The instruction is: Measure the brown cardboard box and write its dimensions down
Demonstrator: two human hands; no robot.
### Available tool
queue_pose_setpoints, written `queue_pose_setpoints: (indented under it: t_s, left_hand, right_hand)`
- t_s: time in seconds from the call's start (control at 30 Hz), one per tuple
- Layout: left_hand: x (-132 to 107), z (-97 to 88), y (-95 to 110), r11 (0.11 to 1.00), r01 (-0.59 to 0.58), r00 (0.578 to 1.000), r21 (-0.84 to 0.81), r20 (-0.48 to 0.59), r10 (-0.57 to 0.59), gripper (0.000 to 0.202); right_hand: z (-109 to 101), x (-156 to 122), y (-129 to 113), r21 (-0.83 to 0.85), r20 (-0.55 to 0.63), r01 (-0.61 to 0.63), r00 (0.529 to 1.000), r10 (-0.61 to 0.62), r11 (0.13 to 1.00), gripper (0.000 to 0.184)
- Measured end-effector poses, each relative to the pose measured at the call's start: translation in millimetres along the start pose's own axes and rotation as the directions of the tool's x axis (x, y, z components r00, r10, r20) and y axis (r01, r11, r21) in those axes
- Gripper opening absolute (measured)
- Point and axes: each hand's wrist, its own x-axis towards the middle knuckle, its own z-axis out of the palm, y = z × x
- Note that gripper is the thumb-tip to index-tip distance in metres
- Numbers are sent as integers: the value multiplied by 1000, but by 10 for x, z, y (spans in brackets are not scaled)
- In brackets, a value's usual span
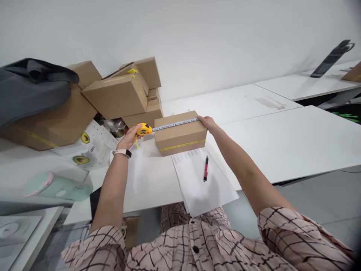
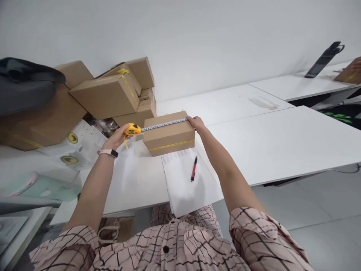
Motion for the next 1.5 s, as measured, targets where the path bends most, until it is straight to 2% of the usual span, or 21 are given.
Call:
queue_pose_setpoints:
  t_s: [0.17, 0.43, 0.57, 0.63, 0.73, 0.8, 0.87, 1.1, 1.27, 1.37, 1.43, 1.5]
  left_hand:
    - [15, 132, -2, 999, 28, 999, -30, 30, -27, 47]
    - [-13, 143, 21, 999, 42, 999, -22, -1, -42, 45]
    - [-1, 137, 20, 999, 31, 999, 14, 22, -31, 48]
    - [-3, 138, 28, 999, 33, 999, 26, 17, -33, 47]
    - [-8, 140, 51, 999, 37, 999, 28, 5, -37, 47]
    - [-6, 133, 65, 999, 32, 999, 29, 12, -33, 48]
    - [2, 114, 73, 999, 35, 999, 32, 19, -36, 49]
    - [-3, 9, 54, 998, 64, 998, 24, 7, -65, 48]
    - [-34, 44, 74, 996, 84, 996, 30, -4, -84, 49]
    - [-76, 71, 155, 997, 69, 998, 26, -13, -68, 46]
    - [-170, 72, 236, 999, 43, 999, 28, 17, -44, 43]
    - [-360, 93, 306, 999, 16, 995, 48, 100, -21, 43]
  right_hand:
    - [-3, 19, 24, -29, -22, 40, 999, -41, 999, 45]
    - [23, 12, 46, -29, -58, 62, 996, -63, 998, 41]
    - [7, -62, -25, -163, -150, 139, 975, -164, 977, 36]
    - [-11, -111, -90, -316, -170, 184, 954, -246, 931, 34]
    - [-32, -173, -192, -531, -131, 241, 924, -360, 812, 32]
    - [-34, -198, -243, -614, -86, 263, 915, -394, 744, 33]
    - [-29, -208, -275, -650, -60, 259, 920, -388, 715, 34]
    - [-16, -167, -272, -637, -49, 219, 945, -323, 739, 34]
    - [9, -138, -246, -613, -52, 226, 945, -324, 757, 36]
    - [-17, -120, -246, -597, -44, 216, 953, -301, 773, 33]
    - [-76, -108, -270, -564, -26, 223, 957, -287, 795, 29]
    - [-151, -103, -330, -485, -9, 275, 948, -319, 830, 25]
